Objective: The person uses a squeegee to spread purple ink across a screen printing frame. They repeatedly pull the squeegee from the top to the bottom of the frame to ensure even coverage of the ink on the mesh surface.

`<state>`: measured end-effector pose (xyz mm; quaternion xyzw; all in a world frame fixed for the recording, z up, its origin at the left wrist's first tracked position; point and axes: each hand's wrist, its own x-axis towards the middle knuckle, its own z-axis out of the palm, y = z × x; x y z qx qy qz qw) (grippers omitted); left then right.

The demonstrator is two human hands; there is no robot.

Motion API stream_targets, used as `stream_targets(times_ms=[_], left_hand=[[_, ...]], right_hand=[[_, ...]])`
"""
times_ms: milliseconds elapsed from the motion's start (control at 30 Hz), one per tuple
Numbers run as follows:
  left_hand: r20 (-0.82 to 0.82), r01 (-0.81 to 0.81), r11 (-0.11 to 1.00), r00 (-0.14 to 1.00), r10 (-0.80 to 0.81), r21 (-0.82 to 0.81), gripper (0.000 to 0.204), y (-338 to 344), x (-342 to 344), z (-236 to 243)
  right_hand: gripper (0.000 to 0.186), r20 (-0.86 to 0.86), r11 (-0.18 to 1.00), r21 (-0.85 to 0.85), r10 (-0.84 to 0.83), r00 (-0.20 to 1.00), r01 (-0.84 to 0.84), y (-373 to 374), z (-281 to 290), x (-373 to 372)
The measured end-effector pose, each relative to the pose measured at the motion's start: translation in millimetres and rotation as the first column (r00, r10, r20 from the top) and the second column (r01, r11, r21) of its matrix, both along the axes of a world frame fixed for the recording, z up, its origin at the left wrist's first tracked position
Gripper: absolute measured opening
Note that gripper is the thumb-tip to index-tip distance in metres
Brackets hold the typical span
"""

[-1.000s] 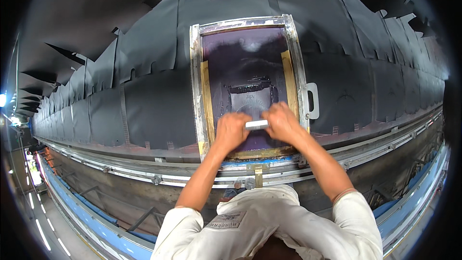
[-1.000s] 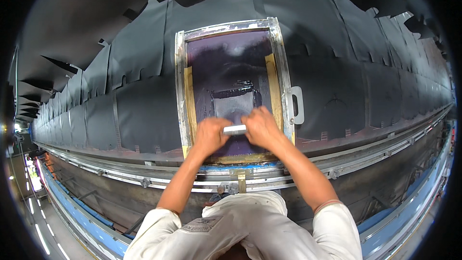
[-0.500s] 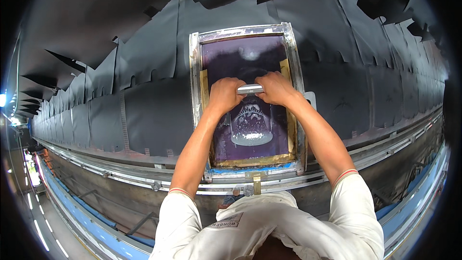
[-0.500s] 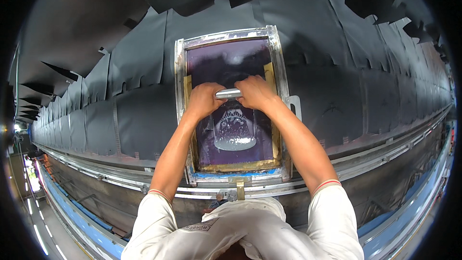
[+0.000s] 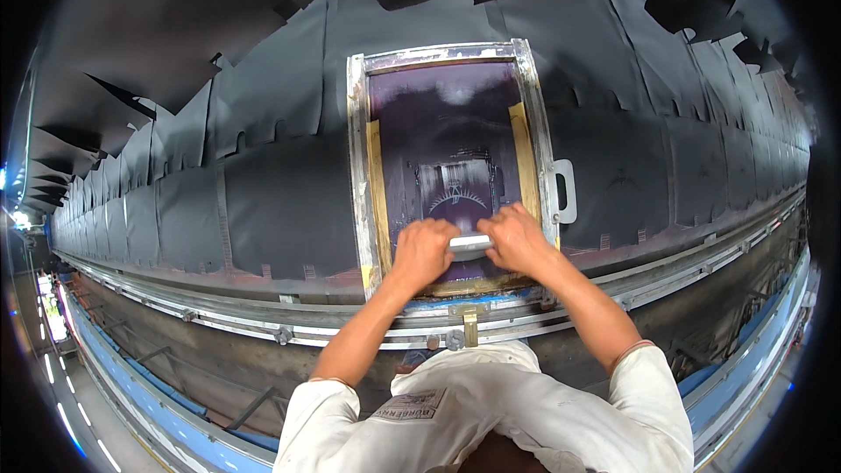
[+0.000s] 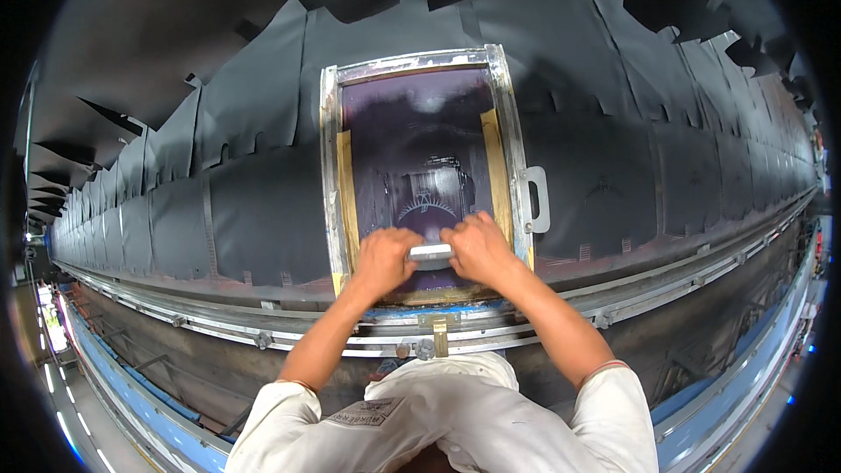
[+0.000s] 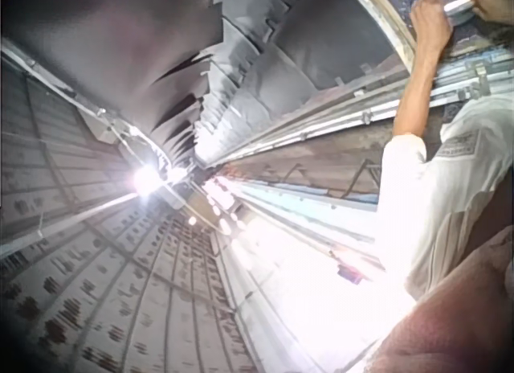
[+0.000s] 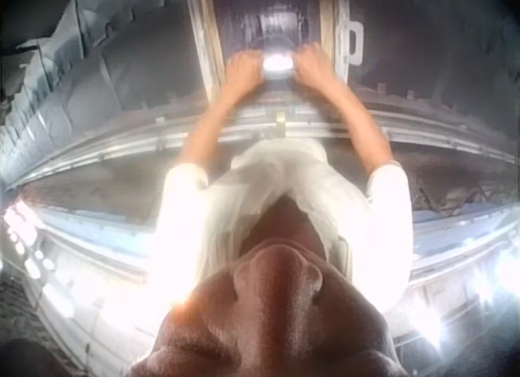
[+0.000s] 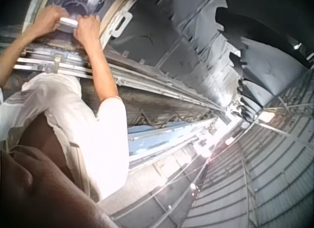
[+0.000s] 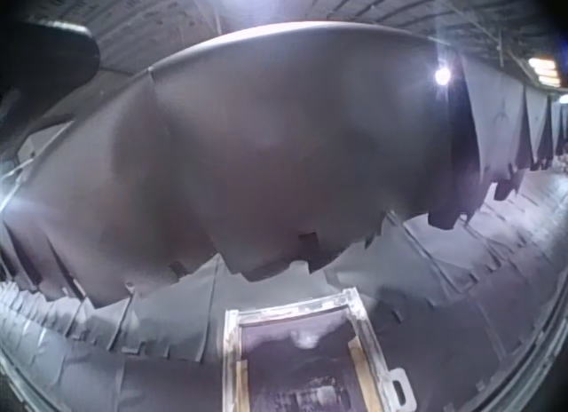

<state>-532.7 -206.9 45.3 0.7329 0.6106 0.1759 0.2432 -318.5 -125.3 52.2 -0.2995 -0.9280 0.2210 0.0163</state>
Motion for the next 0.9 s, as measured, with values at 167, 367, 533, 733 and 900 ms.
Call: stream_targets(times_ms=[167, 367, 533, 733, 900], left_hand=[[0.049, -0.059, 0.988, 0.997, 0.052, 0.143, 0.019, 105, -26, -6], [-0.015, -0.051, 0.996, 0.999, 0.05, -0.07, 0.017, 176, -43, -20], [0.026, -0.05, 0.999, 0.998, 0.05, -0.019, 0.02, 177, -43, -33], [0.03, -0.049, 0.994, 0.998, 0.046, 0.097, 0.02, 104, -21, -35], [0.086, -0.039, 0.991, 0.996, 0.028, 0.13, 0.02, -24, 18, -23]], right_hand=[[0.019, -0.03, 0.997, 0.062, -0.048, 0.998, 0.05, 106, -16, -29], [0.022, 0.136, 0.974, -0.194, -0.087, 0.987, 0.112, 179, -26, -53], [0.023, 0.087, 0.976, -0.19, -0.089, 0.992, 0.104, 176, -41, -51], [0.02, 0.031, 0.992, -0.112, -0.054, 0.998, 0.057, 106, -34, -29], [0.024, -0.025, 0.999, -0.046, -0.019, 1.0, 0.018, -28, -24, 15]])
